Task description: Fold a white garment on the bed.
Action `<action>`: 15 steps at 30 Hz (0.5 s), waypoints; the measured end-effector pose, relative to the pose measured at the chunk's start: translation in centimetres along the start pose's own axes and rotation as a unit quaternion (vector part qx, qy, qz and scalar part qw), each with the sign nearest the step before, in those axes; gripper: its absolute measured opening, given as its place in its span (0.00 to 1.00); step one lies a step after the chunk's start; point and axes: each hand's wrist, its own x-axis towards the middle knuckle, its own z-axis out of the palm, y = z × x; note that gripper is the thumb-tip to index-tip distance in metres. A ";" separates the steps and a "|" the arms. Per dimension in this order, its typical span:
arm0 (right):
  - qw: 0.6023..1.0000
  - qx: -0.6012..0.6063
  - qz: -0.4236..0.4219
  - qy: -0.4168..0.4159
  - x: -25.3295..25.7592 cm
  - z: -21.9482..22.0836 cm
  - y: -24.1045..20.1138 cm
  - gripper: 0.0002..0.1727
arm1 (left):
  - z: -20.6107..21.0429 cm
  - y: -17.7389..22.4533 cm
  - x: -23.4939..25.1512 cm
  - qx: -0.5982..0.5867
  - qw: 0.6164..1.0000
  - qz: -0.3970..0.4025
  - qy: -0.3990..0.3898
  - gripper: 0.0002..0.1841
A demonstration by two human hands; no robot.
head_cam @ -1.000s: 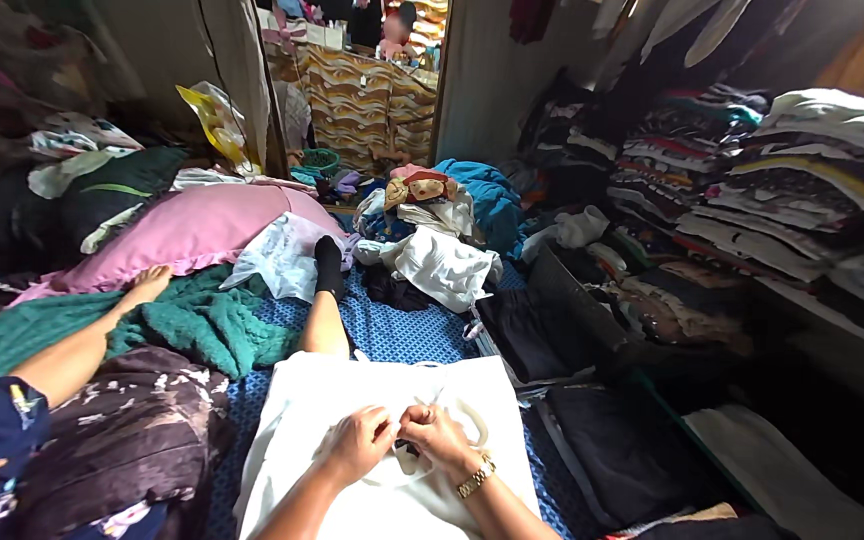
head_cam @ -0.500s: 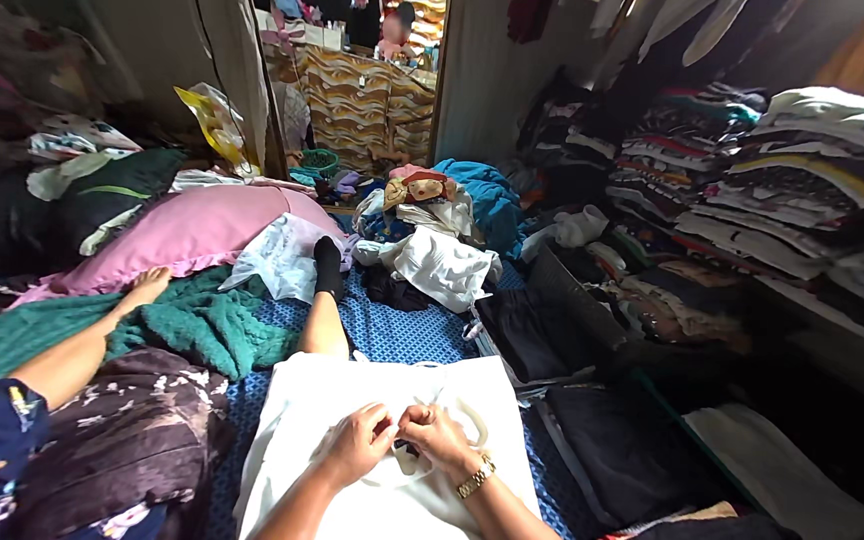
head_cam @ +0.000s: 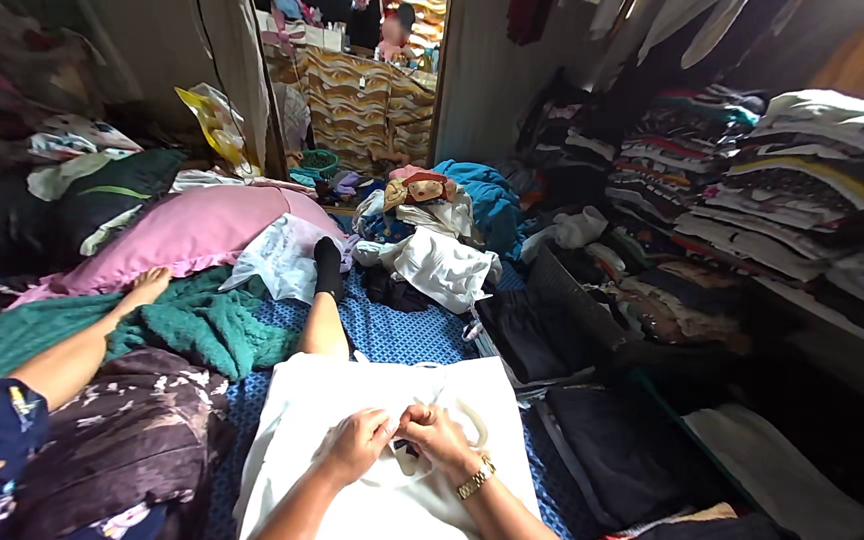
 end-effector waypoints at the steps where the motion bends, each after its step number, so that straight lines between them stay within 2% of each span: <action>1: 1.000 -0.001 -0.002 -0.001 0.0 0.0 0.0 0.08 | -0.1 0.0 0.0 -0.002 1.000 -0.004 -0.006 0.25; 15: 1.000 0.005 0.010 0.012 0.0 0.1 -0.1 0.07 | -0.3 0.3 0.1 -0.009 0.999 -0.027 -0.018 0.25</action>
